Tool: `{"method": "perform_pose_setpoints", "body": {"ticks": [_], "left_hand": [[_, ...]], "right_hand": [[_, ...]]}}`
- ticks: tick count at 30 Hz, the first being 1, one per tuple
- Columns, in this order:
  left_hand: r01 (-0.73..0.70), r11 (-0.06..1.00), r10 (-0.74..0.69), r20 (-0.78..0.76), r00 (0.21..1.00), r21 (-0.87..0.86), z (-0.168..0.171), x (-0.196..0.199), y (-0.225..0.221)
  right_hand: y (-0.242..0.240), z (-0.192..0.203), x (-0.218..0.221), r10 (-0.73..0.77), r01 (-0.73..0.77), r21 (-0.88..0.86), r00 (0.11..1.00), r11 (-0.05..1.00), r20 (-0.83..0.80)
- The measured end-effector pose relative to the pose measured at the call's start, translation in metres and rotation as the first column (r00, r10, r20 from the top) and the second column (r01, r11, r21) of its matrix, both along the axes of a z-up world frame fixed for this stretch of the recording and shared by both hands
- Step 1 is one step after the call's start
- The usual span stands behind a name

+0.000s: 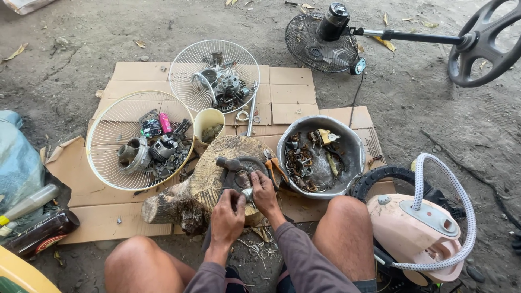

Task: Disassembling a mechanical component using a hammer and a punch on a wooden block

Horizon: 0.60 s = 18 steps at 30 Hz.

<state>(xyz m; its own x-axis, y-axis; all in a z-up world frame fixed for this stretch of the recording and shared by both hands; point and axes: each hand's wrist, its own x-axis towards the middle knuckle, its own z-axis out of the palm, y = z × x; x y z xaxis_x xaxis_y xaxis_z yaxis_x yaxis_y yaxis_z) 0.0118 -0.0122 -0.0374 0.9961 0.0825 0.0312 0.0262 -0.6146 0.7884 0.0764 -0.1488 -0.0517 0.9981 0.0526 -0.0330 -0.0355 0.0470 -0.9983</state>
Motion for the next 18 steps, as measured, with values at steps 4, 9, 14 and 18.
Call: {"method": "perform_pose_setpoints", "body": {"ticks": [4, 9, 14, 18], "left_hand": [[0.046, 0.999, -0.046, 0.021, 0.999, 0.019, -0.010, 0.003, 0.001], [0.008, 1.000, -0.008, -0.005, 1.000, -0.021, -0.012, 0.000, 0.003], [0.013, 0.999, -0.011, -0.037, 0.999, 0.031, -0.016, 0.003, 0.002], [-0.023, 1.000, 0.021, -0.057, 0.998, -0.019, -0.023, 0.002, 0.003]], "right_hand": [[0.000, 0.008, -0.002, -0.011, 0.012, -0.016, 1.000, 1.000, 0.023], [0.001, 0.000, -0.001, -0.004, 0.004, -0.035, 1.000, 0.999, 0.005], [0.000, 0.009, -0.003, -0.032, 0.032, -0.049, 0.999, 0.998, -0.001], [0.002, 0.007, -0.003, -0.022, 0.022, -0.063, 1.000, 0.998, 0.001]]}}
